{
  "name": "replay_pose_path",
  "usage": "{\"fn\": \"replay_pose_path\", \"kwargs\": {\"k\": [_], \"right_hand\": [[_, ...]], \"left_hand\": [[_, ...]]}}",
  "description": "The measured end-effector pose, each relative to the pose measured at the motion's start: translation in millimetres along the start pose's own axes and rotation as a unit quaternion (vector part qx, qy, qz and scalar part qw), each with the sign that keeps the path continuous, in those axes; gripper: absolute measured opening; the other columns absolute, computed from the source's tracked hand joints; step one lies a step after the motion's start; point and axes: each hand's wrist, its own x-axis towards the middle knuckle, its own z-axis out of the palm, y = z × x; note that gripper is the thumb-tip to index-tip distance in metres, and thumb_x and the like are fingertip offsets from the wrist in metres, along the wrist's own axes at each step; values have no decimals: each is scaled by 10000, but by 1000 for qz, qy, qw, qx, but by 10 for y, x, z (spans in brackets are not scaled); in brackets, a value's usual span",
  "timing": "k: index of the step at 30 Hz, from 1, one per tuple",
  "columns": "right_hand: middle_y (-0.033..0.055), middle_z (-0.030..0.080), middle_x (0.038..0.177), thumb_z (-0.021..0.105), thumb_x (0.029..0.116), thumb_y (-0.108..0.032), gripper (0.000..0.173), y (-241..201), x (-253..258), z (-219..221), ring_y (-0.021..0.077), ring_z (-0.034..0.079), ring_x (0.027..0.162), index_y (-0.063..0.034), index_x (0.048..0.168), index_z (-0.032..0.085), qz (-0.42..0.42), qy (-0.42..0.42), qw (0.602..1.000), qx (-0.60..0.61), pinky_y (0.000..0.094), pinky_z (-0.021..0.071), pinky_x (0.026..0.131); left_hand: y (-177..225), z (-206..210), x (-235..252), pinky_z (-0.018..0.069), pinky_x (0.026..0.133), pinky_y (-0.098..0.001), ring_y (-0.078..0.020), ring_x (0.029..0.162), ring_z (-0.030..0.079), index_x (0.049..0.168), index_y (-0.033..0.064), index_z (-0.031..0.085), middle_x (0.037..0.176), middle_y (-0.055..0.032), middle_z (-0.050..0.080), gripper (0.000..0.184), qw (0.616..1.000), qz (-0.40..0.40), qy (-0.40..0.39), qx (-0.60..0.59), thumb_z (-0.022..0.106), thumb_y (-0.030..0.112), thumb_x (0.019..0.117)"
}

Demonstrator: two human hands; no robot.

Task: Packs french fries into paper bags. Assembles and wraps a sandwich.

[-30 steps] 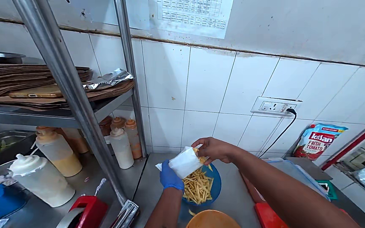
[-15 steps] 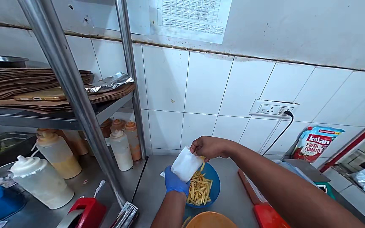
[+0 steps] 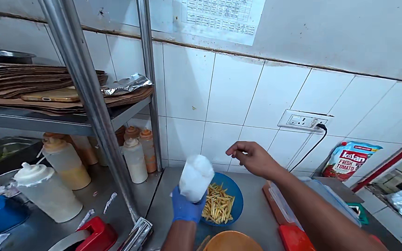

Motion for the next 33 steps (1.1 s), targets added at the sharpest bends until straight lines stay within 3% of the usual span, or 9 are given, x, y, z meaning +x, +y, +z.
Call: {"fn": "replay_pose_path", "kwargs": {"k": [3,5,9,14,18,22,24,30,33], "right_hand": [[154,703,1134,616,990,-107,228,410,-120,448,294,685,1022,-49,1192,704,78,-137,983,-96,513,555,926],[274,624,1304,713,958,-244,497,639,-142,883,429,608,1215,13,1365,588,162,-297,928,-159,624,468,1032],[325,518,1393,826,798,-493,962,954,-281,1674,471,569,1251,60,1465,410,249,-316,901,-164,646,486,1008],[247,680,1130,672,951,-453,595,812,-79,1729,362,709,964,4,1323,583,241,-278,928,-64,564,572,864],[272,327,1605,882,780,-252,979,734,197,1622,506,371,1436,-175,1601,354,50,-381,907,-169,706,385,1091],[252,103,1702,938,699,-332,1190,881,228,1988,546,132,1530,-219,1652,233,-7,-393,888,-238,775,211,1145],[263,138,1690,894,740,-395,1099,860,207,2122,548,117,1531,-191,1632,284,28,-392,888,-239,805,189,1126],[265,557,1367,808,791,-283,683,864,226,2130,479,568,1226,-138,1412,561,73,-323,916,-228,685,500,921],[313,492,1436,839,792,-320,820,965,176,2032,515,528,1269,-172,1511,471,115,-324,923,-172,695,464,986]], "left_hand": [[237,-193,-25,527,874,-587,-319,1186,587,1401,168,466,1329,-157,569,551,996,-55,21,-72,353,543,1013],[345,-329,-32,534,870,-590,-327,1180,595,1396,161,468,1321,-164,574,555,995,-51,17,-82,367,542,1006],[424,-602,-58,555,839,-582,-336,1139,625,1359,152,498,1283,-169,603,551,994,-58,16,-86,400,551,993],[426,-904,-19,545,863,-598,-334,1166,616,1357,152,508,1290,-163,607,552,995,-61,42,-73,389,554,998],[442,-1001,-28,537,867,-602,-334,1176,611,1370,158,506,1306,-161,604,557,995,-57,59,-53,376,556,1003],[416,-1052,-15,533,874,-607,-334,1191,607,1375,160,509,1321,-153,608,560,997,-57,50,-19,359,553,1005],[434,-1044,10,528,871,-607,-335,1192,604,1364,160,517,1319,-153,608,543,997,-57,60,-4,367,539,1006],[472,-955,65,535,846,-616,-338,1157,626,1334,152,540,1273,-158,633,524,997,-49,58,7,376,530,1010],[535,-834,65,525,854,-620,-340,1163,615,1352,150,527,1280,-162,626,519,997,-43,56,19,368,519,1025]]}}
